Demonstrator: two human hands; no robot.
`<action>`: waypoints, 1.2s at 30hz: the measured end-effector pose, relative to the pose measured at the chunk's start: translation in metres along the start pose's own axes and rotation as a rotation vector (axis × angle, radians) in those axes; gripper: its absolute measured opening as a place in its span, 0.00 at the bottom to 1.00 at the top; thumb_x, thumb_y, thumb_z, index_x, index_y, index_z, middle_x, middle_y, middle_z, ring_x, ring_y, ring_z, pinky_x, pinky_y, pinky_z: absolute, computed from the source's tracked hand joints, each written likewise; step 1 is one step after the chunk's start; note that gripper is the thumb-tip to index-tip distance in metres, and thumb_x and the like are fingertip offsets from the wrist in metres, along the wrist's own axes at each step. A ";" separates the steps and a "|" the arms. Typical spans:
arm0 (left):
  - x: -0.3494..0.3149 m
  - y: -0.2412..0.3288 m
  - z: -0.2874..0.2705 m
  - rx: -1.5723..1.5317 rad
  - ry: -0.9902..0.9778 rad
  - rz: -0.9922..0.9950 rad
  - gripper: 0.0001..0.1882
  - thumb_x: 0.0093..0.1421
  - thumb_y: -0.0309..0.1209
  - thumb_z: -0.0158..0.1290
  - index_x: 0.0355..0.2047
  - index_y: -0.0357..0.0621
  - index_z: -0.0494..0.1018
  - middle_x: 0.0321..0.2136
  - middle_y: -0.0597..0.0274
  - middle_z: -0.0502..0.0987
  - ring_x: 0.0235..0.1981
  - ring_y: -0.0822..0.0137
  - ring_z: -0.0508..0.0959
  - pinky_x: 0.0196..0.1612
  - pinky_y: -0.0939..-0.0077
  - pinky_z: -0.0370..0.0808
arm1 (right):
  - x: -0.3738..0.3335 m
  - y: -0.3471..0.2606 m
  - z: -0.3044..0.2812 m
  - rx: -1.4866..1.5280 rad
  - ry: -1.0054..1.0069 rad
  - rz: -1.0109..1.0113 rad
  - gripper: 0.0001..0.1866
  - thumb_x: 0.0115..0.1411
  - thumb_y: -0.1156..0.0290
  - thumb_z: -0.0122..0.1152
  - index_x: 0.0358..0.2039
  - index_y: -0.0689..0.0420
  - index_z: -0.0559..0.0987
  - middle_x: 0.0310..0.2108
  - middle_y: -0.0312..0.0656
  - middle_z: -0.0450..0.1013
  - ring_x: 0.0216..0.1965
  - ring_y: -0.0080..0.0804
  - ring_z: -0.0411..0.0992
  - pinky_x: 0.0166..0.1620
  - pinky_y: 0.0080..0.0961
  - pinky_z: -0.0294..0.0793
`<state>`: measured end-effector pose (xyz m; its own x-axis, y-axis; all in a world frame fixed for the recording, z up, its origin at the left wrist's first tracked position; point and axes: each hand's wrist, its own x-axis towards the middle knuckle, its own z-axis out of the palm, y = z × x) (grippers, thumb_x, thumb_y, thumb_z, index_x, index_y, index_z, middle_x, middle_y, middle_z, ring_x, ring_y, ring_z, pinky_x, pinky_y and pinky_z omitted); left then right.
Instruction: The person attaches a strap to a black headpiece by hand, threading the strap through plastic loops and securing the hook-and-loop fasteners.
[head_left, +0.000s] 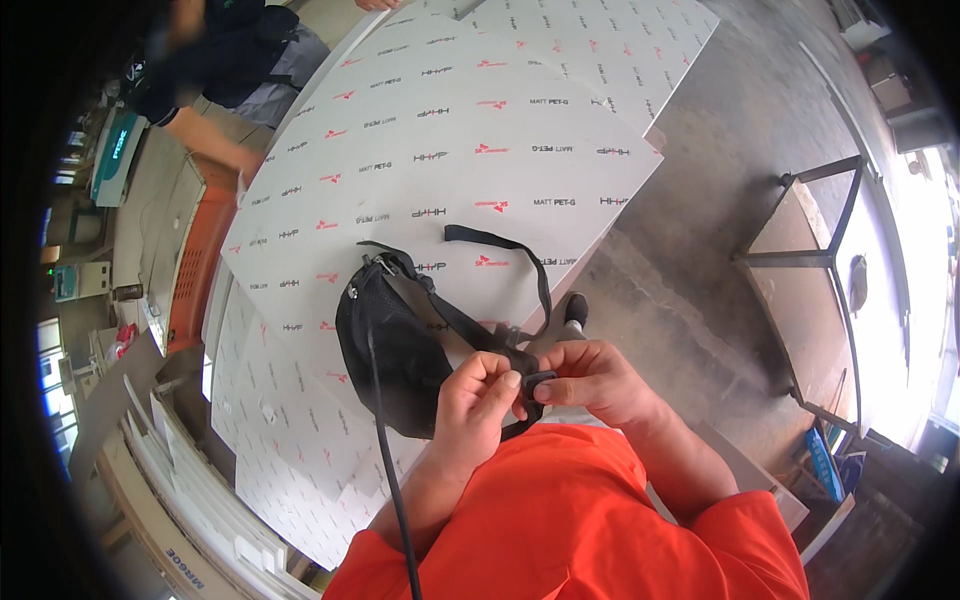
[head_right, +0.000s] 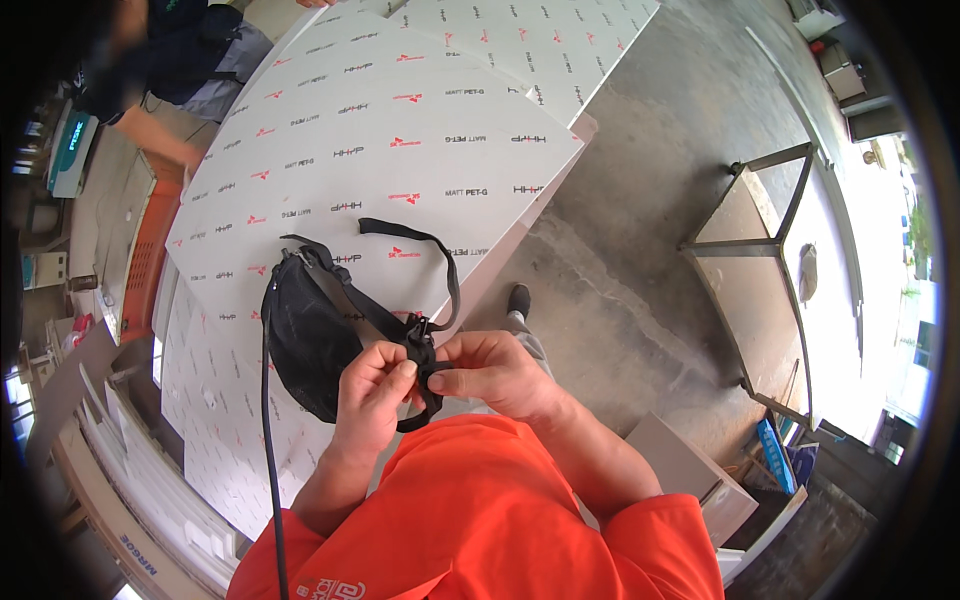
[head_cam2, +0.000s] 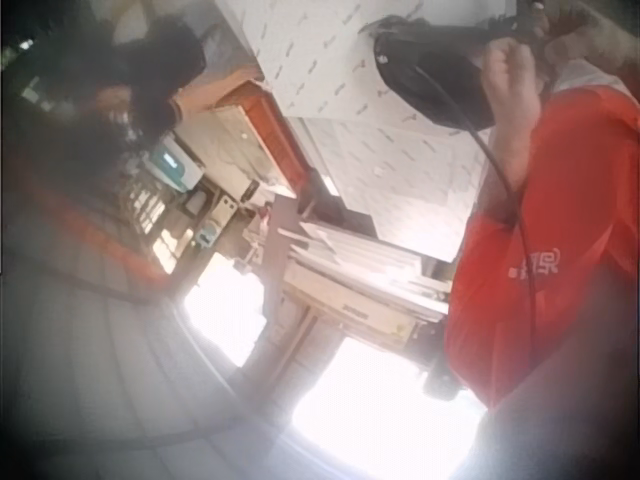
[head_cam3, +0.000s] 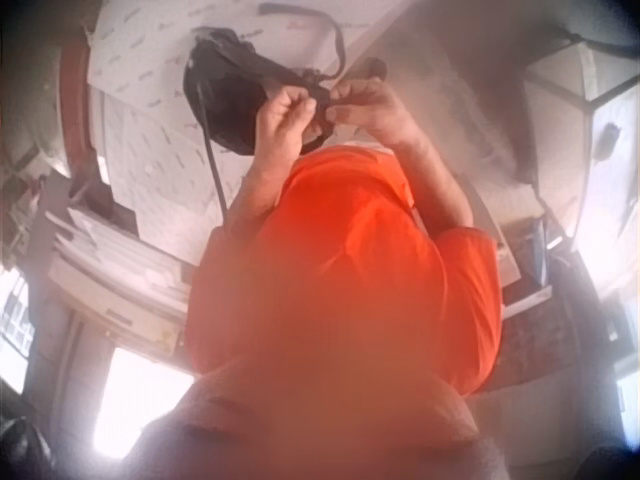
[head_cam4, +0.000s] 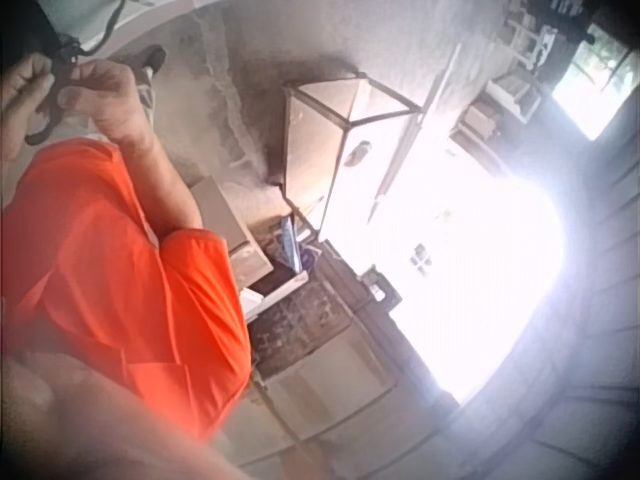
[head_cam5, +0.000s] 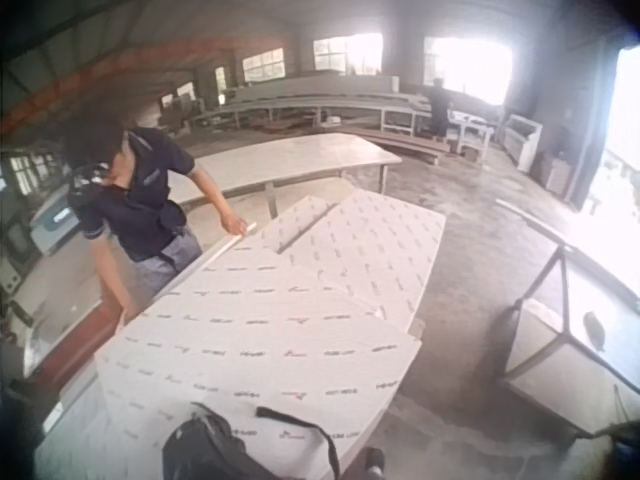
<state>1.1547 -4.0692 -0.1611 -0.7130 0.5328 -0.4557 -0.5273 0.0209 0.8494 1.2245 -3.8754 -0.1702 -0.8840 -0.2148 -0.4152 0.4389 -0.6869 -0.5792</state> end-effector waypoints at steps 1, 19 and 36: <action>0.000 -0.002 -0.002 0.018 -0.010 0.012 0.06 0.72 0.27 0.53 0.40 0.36 0.72 0.28 0.65 0.78 0.26 0.78 0.76 0.32 0.83 0.74 | -0.001 -0.001 0.001 -0.080 0.070 0.022 0.11 0.64 0.72 0.69 0.40 0.68 0.82 0.38 0.43 0.82 0.42 0.27 0.79 0.47 0.25 0.79; -0.007 -0.011 -0.001 0.344 -0.069 0.219 0.03 0.72 0.22 0.52 0.39 0.36 0.70 0.25 0.68 0.75 0.24 0.81 0.72 0.28 0.85 0.71 | -0.009 -0.023 0.028 -0.790 0.274 0.010 0.10 0.54 0.78 0.61 0.35 0.68 0.83 0.26 0.43 0.81 0.28 0.22 0.75 0.31 0.24 0.74; 0.002 -0.016 -0.012 0.034 -0.205 0.048 0.06 0.62 0.18 0.59 0.39 0.37 0.75 0.32 0.67 0.77 0.32 0.80 0.74 0.36 0.82 0.71 | -0.007 -0.007 0.012 -0.508 0.264 -0.085 0.09 0.58 0.77 0.66 0.39 0.68 0.82 0.34 0.41 0.82 0.36 0.24 0.79 0.40 0.24 0.80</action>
<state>1.1561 -4.0785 -0.1783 -0.6259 0.6951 -0.3538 -0.4768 0.0180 0.8788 1.2259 -3.8768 -0.1548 -0.8779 0.0522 -0.4760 0.4481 -0.2611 -0.8550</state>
